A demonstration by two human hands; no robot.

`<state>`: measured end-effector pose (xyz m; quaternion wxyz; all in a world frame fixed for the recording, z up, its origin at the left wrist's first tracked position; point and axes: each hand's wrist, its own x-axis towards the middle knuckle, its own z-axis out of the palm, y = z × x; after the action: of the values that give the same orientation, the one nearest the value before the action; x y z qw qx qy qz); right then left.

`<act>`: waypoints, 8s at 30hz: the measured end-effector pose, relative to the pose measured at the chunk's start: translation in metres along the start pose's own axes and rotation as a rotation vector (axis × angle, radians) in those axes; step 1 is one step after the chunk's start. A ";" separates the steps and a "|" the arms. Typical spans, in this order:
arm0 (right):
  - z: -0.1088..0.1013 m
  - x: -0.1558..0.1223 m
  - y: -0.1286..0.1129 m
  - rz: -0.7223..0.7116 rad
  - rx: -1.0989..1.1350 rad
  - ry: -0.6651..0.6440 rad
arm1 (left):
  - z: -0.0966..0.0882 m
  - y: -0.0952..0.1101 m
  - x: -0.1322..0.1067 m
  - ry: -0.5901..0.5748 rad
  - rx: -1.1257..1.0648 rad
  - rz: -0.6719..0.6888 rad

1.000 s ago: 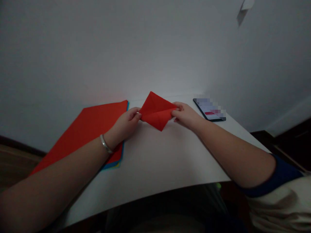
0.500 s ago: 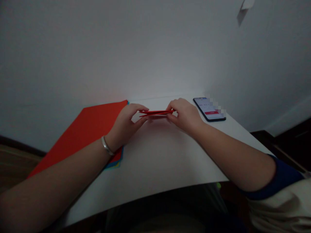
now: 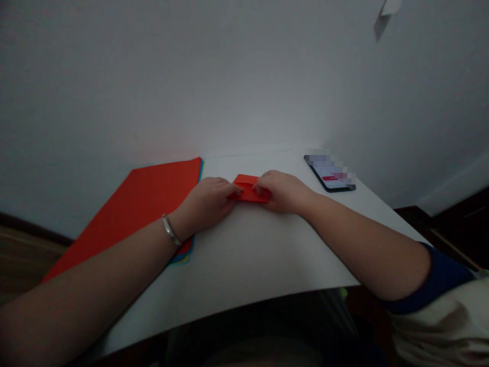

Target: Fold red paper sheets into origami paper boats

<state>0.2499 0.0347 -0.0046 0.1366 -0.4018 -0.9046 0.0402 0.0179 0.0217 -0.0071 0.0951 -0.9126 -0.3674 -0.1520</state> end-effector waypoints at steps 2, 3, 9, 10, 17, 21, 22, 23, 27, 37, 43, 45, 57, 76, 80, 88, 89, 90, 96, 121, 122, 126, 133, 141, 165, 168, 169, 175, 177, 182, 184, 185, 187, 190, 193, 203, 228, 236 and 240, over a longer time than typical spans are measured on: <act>0.002 0.000 0.002 0.020 0.001 -0.018 | -0.001 0.002 0.000 -0.039 -0.007 0.023; 0.003 0.000 0.002 0.030 0.002 -0.024 | -0.002 0.002 0.000 -0.052 -0.016 0.033; 0.002 0.000 -0.002 -0.012 0.012 -0.049 | 0.000 0.001 -0.001 -0.093 0.001 0.013; 0.002 0.000 -0.002 -0.033 0.014 -0.049 | 0.001 0.000 -0.001 -0.095 0.012 -0.005; 0.007 -0.001 0.007 -0.109 0.022 -0.001 | 0.003 -0.003 -0.003 -0.088 0.047 -0.122; 0.005 -0.001 0.004 -0.108 -0.022 -0.006 | -0.002 0.002 -0.002 -0.062 0.048 -0.081; 0.005 -0.001 0.002 -0.111 -0.035 -0.003 | -0.003 0.004 -0.002 -0.053 0.048 -0.055; 0.004 -0.001 -0.001 -0.115 -0.048 -0.005 | -0.004 0.005 -0.001 -0.043 0.046 -0.026; 0.002 -0.001 -0.008 -0.149 -0.082 -0.006 | -0.007 0.007 0.000 -0.043 0.056 0.081; 0.003 -0.001 0.004 -0.181 -0.110 0.030 | -0.002 0.002 -0.001 -0.040 -0.209 -0.210; 0.005 -0.001 0.015 -0.258 -0.111 0.088 | 0.011 -0.012 0.000 0.000 -0.309 -0.173; 0.004 -0.001 0.015 -0.284 -0.101 0.108 | 0.013 -0.013 0.000 -0.011 -0.243 -0.136; -0.004 -0.005 -0.011 -0.170 -0.128 0.045 | -0.001 -0.002 -0.004 -0.056 0.211 -0.058; -0.013 -0.003 -0.015 0.035 -0.313 -0.093 | -0.013 0.011 -0.002 -0.184 0.183 -0.207; -0.011 -0.002 -0.013 0.101 -0.269 -0.062 | -0.012 0.010 -0.001 -0.163 0.144 -0.242; -0.006 -0.003 -0.007 0.251 -0.066 0.022 | -0.009 0.004 0.001 -0.119 0.075 -0.280; -0.005 -0.003 -0.007 0.263 -0.042 0.024 | -0.009 0.004 0.001 -0.109 0.054 -0.287; -0.005 -0.003 -0.008 0.275 -0.020 0.025 | -0.009 0.004 0.002 -0.097 0.031 -0.301; -0.003 -0.002 -0.010 0.317 0.025 0.018 | -0.006 0.005 0.003 -0.082 -0.037 -0.337; 0.006 0.006 -0.003 0.329 0.042 0.047 | 0.001 0.002 0.004 -0.069 -0.065 -0.319; 0.006 0.006 -0.004 0.334 0.041 0.045 | 0.002 0.001 0.004 -0.063 -0.096 -0.330; 0.007 0.006 -0.004 0.330 0.022 0.043 | 0.004 0.003 0.002 -0.037 -0.187 -0.328; 0.006 0.005 -0.006 0.317 -0.017 0.018 | 0.001 0.007 -0.001 -0.118 -0.071 -0.218; 0.006 0.006 -0.008 0.339 0.009 0.019 | 0.000 0.005 0.002 -0.152 -0.025 -0.130; 0.008 0.004 -0.008 0.319 0.243 0.034 | 0.007 0.004 0.001 0.057 -0.262 -0.235; 0.007 0.004 -0.006 0.301 0.252 0.038 | 0.006 0.002 0.001 0.012 -0.150 -0.289; 0.006 0.004 -0.005 0.299 0.235 0.043 | 0.005 0.001 0.000 -0.009 -0.103 -0.300; 0.002 0.003 0.000 0.244 0.072 0.050 | 0.000 -0.003 -0.001 -0.031 0.050 -0.305; 0.001 0.003 -0.001 0.241 0.033 0.040 | 0.000 -0.002 0.000 -0.058 0.002 -0.271; 0.000 0.003 -0.008 0.187 0.074 -0.013 | 0.001 0.000 0.001 -0.067 -0.109 -0.195; 0.000 0.003 -0.008 0.235 0.077 -0.015 | 0.000 0.000 0.002 -0.068 -0.097 -0.199; 0.000 0.003 -0.008 0.265 0.083 -0.019 | -0.001 0.000 0.002 -0.073 -0.090 -0.206; -0.001 0.002 -0.007 0.314 0.117 -0.036 | -0.004 0.000 0.001 -0.085 -0.069 -0.232; -0.005 0.002 -0.007 0.380 0.162 -0.072 | -0.006 0.000 0.001 -0.103 -0.047 -0.271; -0.008 0.001 -0.007 0.430 0.199 -0.104 | -0.005 0.001 0.000 -0.096 -0.069 -0.300; -0.004 0.001 -0.006 0.375 0.077 -0.043 | -0.010 0.009 0.000 -0.113 -0.016 -0.369; -0.009 0.000 -0.001 0.453 0.186 -0.029 | -0.005 0.005 -0.001 -0.107 -0.080 -0.327; -0.007 0.002 -0.001 0.464 0.204 -0.045 | -0.005 0.006 0.002 -0.205 0.012 -0.368; -0.006 0.000 0.004 0.520 0.182 -0.034 | -0.009 0.005 0.002 -0.267 0.009 -0.372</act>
<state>0.2547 0.0370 0.0001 0.1420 -0.6057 -0.7660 0.1619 0.0213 0.0172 0.0016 0.0198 -0.8409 -0.5392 -0.0433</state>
